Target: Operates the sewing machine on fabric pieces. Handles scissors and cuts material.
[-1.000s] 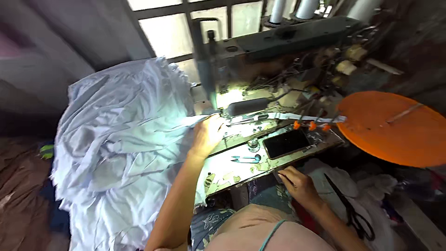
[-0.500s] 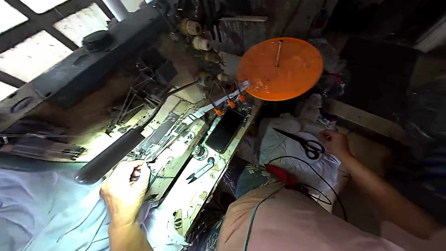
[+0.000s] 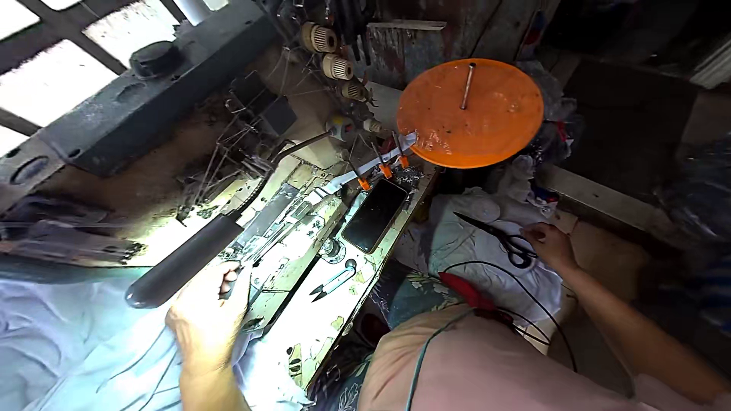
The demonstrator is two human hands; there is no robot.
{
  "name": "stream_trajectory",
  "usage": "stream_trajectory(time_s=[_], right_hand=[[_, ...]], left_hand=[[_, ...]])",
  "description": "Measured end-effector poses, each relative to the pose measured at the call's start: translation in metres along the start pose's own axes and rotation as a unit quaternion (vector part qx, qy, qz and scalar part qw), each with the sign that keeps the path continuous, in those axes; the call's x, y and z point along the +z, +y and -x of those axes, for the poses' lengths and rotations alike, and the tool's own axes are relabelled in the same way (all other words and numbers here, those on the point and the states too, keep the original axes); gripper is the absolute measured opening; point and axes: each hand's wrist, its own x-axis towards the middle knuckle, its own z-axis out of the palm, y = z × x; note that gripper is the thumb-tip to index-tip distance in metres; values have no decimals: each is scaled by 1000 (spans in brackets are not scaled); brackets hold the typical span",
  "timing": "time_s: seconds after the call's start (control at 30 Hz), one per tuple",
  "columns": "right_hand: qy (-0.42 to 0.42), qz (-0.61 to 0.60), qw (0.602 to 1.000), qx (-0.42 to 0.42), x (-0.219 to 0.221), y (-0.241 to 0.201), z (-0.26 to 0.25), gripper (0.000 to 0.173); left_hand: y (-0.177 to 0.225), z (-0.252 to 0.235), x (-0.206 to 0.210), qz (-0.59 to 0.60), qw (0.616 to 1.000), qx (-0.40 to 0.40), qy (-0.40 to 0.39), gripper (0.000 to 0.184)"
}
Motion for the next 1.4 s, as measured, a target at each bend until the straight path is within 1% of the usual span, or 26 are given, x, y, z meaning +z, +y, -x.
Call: stream_trajectory(time_s=[0.07,0.13,0.17,0.2,0.23,0.27,0.33,0.4,0.47,0.53,0.57,0.6,0.63,0.7,0.77,0.83,0.9,0.97,1.0,1.03,1.1,1.13,1.2,1.27,1.33,1.4], right_hand=[[3,34,996,-83,3,-9,0,54],[-17,59,986,-154,12,-20,1,60],[-35,76,982,-168,18,-25,3,62],[-46,101,979,-172,23,-31,5,60],[-53,122,977,-170,26,-35,5,55],[-63,132,977,-157,27,-39,4,49],[-86,131,980,-127,27,-42,2,47],[-105,137,980,-102,22,-42,2,46],[-103,144,982,-66,13,-33,3,44],[-67,90,994,-13,5,-8,1,41],[-42,42,998,25,2,7,-1,39],[-12,-16,997,69,1,19,-1,40],[16,-67,992,105,-1,29,-1,43],[32,-120,983,138,-3,43,0,48],[-8,-161,978,130,-1,49,4,41],[-64,-222,964,135,4,43,11,32],[-91,-286,938,176,10,32,15,25],[-101,-314,920,213,9,24,18,21],[-100,-306,924,204,6,23,20,22],[-98,-285,937,176,2,21,22,28],[-79,-239,963,99,-5,19,27,44],[-61,-219,972,54,-6,17,31,49],[-16,-189,981,-37,-1,13,39,51],[22,-175,979,-100,11,9,44,50],[40,-172,978,-113,20,0,51,48],[18,-174,980,-91,28,-7,55,44]], left_hand=[[11,-1,-2,-33,999,-9,2,32],[14,-2,-2,-53,999,-10,-7,30],[11,-2,-2,-50,999,-7,-10,30],[5,-1,-1,-34,999,-3,-9,31],[-1,-1,1,-9,1000,-4,-7,31],[-6,-1,2,18,1000,-7,-6,31],[-11,0,3,35,999,-6,-10,32],[-5,2,3,-1,1000,14,-16,35],[11,5,3,-40,998,37,-12,37],[31,11,5,-50,995,72,37,33],[43,14,7,-29,994,91,62,32],[56,17,11,12,991,110,76,31],[71,21,16,71,987,127,73,30],[107,27,33,204,967,154,-2,23],[142,25,61,306,926,192,-112,20],[164,24,101,360,882,223,-208,19],[178,25,135,389,845,200,-308,21],[188,29,159,408,810,157,-392,23],[193,31,166,406,795,144,-428,24],[196,32,171,398,782,137,-461,25],[199,34,176,385,764,132,-502,27],[200,35,178,384,756,123,-515,28],[201,37,184,403,743,85,-527,29],[203,42,193,451,721,29,-526,29],[203,49,202,500,684,-17,-531,29],[203,54,207,519,653,-51,-549,32]])
